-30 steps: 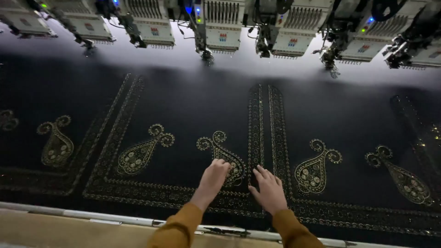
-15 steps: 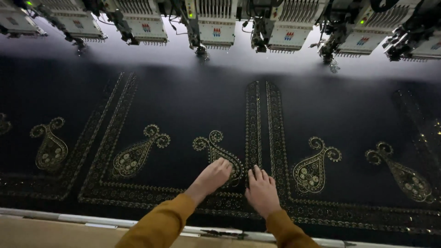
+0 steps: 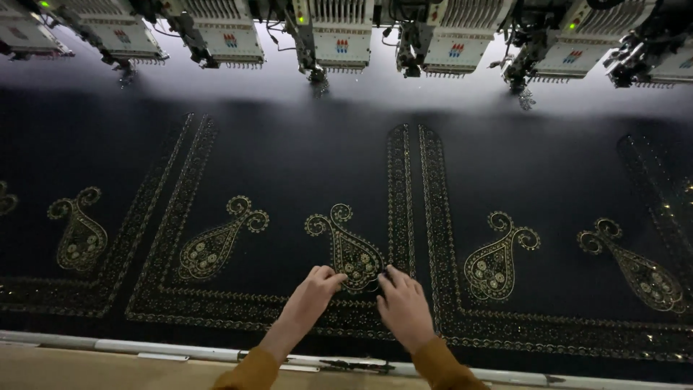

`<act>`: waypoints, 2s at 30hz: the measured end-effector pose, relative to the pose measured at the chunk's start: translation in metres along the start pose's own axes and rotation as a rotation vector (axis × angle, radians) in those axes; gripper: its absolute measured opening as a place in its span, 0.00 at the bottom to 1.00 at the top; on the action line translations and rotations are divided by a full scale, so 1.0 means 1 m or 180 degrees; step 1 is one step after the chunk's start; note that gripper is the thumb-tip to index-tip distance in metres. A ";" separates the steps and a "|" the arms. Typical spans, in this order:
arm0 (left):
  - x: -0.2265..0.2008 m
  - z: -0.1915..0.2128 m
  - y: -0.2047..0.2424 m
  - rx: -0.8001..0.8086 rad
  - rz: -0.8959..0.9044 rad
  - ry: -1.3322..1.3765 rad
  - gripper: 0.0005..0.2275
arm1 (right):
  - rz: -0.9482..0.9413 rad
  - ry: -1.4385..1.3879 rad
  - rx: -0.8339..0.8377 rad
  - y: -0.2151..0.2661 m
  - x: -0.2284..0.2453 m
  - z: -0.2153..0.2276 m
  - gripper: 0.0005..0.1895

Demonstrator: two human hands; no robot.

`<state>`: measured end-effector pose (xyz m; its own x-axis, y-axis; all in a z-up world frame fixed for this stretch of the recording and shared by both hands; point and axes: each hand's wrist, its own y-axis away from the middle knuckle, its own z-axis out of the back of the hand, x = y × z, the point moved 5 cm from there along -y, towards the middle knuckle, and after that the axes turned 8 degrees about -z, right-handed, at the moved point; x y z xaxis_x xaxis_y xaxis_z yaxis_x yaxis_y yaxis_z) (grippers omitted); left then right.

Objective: The person threads the needles of multiple industrial embroidery machines. They pull thread through the needle eye and secure it by hand, moving between different machine heads to repeat the process.

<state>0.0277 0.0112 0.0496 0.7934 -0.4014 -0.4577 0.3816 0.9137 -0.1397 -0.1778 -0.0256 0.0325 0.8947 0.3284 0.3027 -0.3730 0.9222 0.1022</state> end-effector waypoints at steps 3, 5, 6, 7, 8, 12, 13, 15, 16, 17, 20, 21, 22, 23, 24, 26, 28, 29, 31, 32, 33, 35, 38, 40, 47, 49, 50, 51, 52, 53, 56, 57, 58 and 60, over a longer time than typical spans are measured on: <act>0.002 -0.005 -0.002 0.0224 -0.0249 -0.0136 0.25 | -0.0348 -0.0092 0.0668 0.016 0.028 0.005 0.29; -0.008 -0.007 -0.006 0.0320 -0.0403 -0.0284 0.22 | -0.0342 -0.0021 0.0697 0.018 0.031 0.002 0.30; -0.015 -0.010 -0.005 0.0432 -0.0572 -0.0425 0.20 | -0.0359 0.0045 0.0728 0.022 0.032 -0.001 0.30; -0.011 -0.015 -0.009 0.0437 -0.0586 -0.0418 0.20 | -0.0375 0.0045 0.0726 0.019 0.035 -0.001 0.30; -0.010 -0.022 -0.013 0.0426 -0.0823 -0.0915 0.11 | -0.0357 0.0003 0.0656 0.017 0.036 0.001 0.30; -0.028 -0.030 -0.011 0.0263 -0.1507 -0.2673 0.06 | -0.0383 -0.0080 0.0312 0.024 0.035 -0.008 0.30; -0.027 -0.038 -0.014 0.0256 -0.1522 -0.2660 0.06 | -0.0401 -0.0071 0.0311 0.028 0.033 -0.009 0.30; -0.008 -0.043 -0.022 0.0118 -0.0674 -0.1380 0.06 | -0.0411 -0.0126 0.0273 0.030 0.036 -0.011 0.30; -0.002 -0.037 -0.028 0.0102 -0.0692 -0.1386 0.06 | -0.0417 -0.0118 0.0250 0.026 0.039 -0.006 0.30; 0.002 -0.034 -0.034 0.0137 -0.0385 -0.1203 0.06 | -0.0434 -0.0146 0.0423 0.027 0.037 -0.004 0.31; 0.023 -0.018 -0.046 -0.0388 0.0031 -0.0604 0.07 | -0.0415 -0.0194 0.0411 0.029 0.038 -0.008 0.31; 0.029 -0.010 -0.050 -0.0921 0.0175 -0.0178 0.06 | -0.0368 -0.0221 0.0260 0.030 0.035 -0.008 0.32; 0.030 -0.010 -0.055 -0.0897 0.0162 -0.0158 0.06 | -0.0401 -0.0224 0.0270 0.034 0.032 -0.006 0.32; 0.035 -0.007 -0.059 -0.0808 0.0151 -0.0069 0.07 | -0.0365 -0.0270 0.0250 0.035 0.036 -0.005 0.32; 0.041 -0.004 -0.063 -0.0718 0.0141 0.0019 0.10 | -0.0329 -0.0316 0.0229 0.036 0.040 -0.004 0.32; 0.045 -0.012 -0.079 -0.0550 0.0125 -0.0069 0.07 | -0.0292 -0.0295 0.0275 0.031 0.033 -0.003 0.33; 0.060 -0.029 -0.076 -0.0360 0.0119 -0.0156 0.07 | -0.0262 -0.0287 0.0342 0.036 0.038 -0.007 0.33; 0.070 -0.042 -0.079 -0.0224 -0.0019 -0.0492 0.08 | -0.0314 -0.0317 0.0371 0.035 0.038 -0.005 0.33; 0.070 -0.045 -0.082 -0.0075 -0.0163 -0.0831 0.13 | -0.0375 -0.0360 0.0402 0.033 0.041 0.002 0.33; 0.067 -0.031 -0.080 -0.0312 0.0304 -0.0271 0.07 | -0.0426 -0.0403 0.0485 0.033 0.044 0.005 0.33; 0.062 -0.020 -0.082 -0.0555 0.0765 0.0308 0.07 | -0.0484 -0.0427 0.0564 0.031 0.042 0.010 0.33; 0.051 -0.011 -0.086 -0.0815 0.0639 0.0229 0.09 | -0.0428 -0.0399 0.0527 0.030 0.036 0.007 0.33; 0.037 -0.029 -0.091 -0.0852 0.0258 0.0010 0.14 | -0.0320 -0.0380 0.0495 0.029 0.035 0.010 0.32; 0.010 -0.032 -0.073 -0.0610 0.0035 -0.0137 0.20 | -0.0248 -0.0409 0.0526 0.034 0.038 0.010 0.32; -0.024 -0.003 0.008 -0.0125 -0.0491 -0.1657 0.36 | -0.0213 -0.0488 0.0676 0.033 0.032 0.013 0.33; -0.018 0.004 0.010 -0.0654 -0.0783 -0.2964 0.42 | -0.0162 -0.0513 0.0689 0.035 0.033 0.012 0.32; -0.001 0.002 0.002 -0.0186 -0.0339 -0.1932 0.40 | -0.0172 -0.0579 0.0662 0.035 0.035 0.013 0.32; 0.015 -0.003 -0.009 0.0224 0.0105 -0.0890 0.39 | -0.0188 -0.0632 0.0620 0.032 0.033 0.016 0.31; 0.010 -0.010 -0.025 0.0214 0.0085 -0.0884 0.39 | -0.0201 -0.0621 0.0604 0.029 0.032 0.019 0.31; 0.008 -0.012 -0.033 -0.0070 0.0386 -0.0708 0.39 | -0.0274 -0.0626 0.0661 0.031 0.035 0.020 0.31; -0.014 -0.028 -0.045 -0.0323 0.0489 -0.0411 0.39 | -0.0311 -0.0619 0.0569 0.036 0.028 0.006 0.34; -0.024 -0.031 -0.044 -0.0338 0.0311 -0.0331 0.38 | -0.0220 -0.0606 0.0398 0.038 0.027 -0.001 0.38; -0.035 -0.010 -0.035 -0.0348 0.0323 -0.0342 0.38 | -0.0202 -0.0607 0.0398 0.040 0.031 0.007 0.38; -0.053 0.018 -0.020 0.0612 0.0174 0.0393 0.34 | -0.0397 -0.0390 0.0929 0.036 0.038 0.015 0.34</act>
<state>-0.0137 0.0134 0.0927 0.7558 -0.3298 -0.5656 0.4324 0.9001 0.0529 -0.1612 0.0170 0.0621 0.9083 0.1734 0.3807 -0.3330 0.8505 0.4071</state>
